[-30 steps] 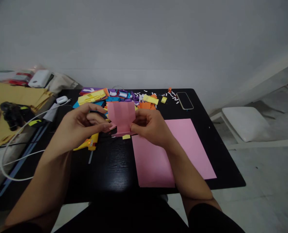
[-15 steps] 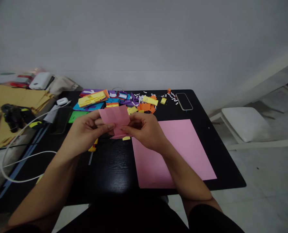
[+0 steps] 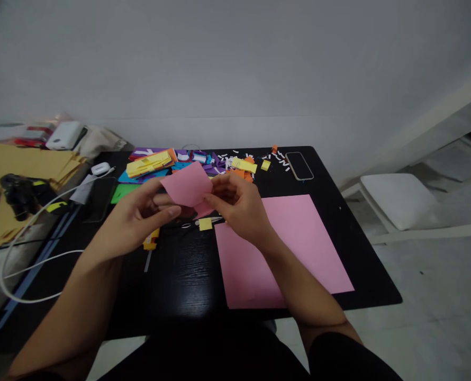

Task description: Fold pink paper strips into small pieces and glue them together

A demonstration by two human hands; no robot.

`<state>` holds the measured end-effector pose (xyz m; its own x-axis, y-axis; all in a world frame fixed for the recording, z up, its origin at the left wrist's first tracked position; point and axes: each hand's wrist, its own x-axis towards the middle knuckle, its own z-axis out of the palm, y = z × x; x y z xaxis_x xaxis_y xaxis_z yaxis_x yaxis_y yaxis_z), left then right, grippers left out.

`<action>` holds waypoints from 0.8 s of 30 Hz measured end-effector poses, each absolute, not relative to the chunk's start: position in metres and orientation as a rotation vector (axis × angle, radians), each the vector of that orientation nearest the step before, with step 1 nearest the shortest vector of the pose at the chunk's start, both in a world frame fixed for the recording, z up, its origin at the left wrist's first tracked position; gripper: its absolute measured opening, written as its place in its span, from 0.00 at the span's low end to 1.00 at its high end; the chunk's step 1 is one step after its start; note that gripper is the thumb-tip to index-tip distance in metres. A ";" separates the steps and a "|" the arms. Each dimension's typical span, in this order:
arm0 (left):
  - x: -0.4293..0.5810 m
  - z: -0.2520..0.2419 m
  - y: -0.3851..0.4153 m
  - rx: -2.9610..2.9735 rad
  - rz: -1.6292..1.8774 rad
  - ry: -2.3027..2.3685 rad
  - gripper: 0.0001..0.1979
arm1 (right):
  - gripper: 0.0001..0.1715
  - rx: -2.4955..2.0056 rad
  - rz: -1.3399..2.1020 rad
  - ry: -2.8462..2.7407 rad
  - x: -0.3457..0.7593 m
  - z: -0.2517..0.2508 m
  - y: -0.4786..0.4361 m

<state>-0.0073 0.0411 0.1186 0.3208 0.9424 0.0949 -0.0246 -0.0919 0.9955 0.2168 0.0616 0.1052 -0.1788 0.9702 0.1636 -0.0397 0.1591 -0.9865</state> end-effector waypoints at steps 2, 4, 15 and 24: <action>-0.012 0.120 0.042 1.412 1.091 0.933 0.26 | 0.12 -0.960 1.218 -1.421 0.216 0.103 0.062; -0.014 0.120 0.042 1.435 1.140 0.955 0.23 | 0.07 -0.969 1.185 -1.489 0.216 0.103 0.062; 0.001 0.115 0.041 1.572 1.098 1.146 0.09 | 0.10 -0.944 1.130 -1.735 0.216 0.110 0.058; -0.003 0.113 0.044 1.685 1.114 1.099 0.04 | 0.03 -0.922 1.104 -1.708 0.216 0.110 0.057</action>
<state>-0.0032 0.0438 0.1128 0.2280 0.9449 0.2348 0.2220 -0.2853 0.9324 0.2163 0.0570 0.1101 -0.3396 0.8999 0.2737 0.1204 0.3302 -0.9362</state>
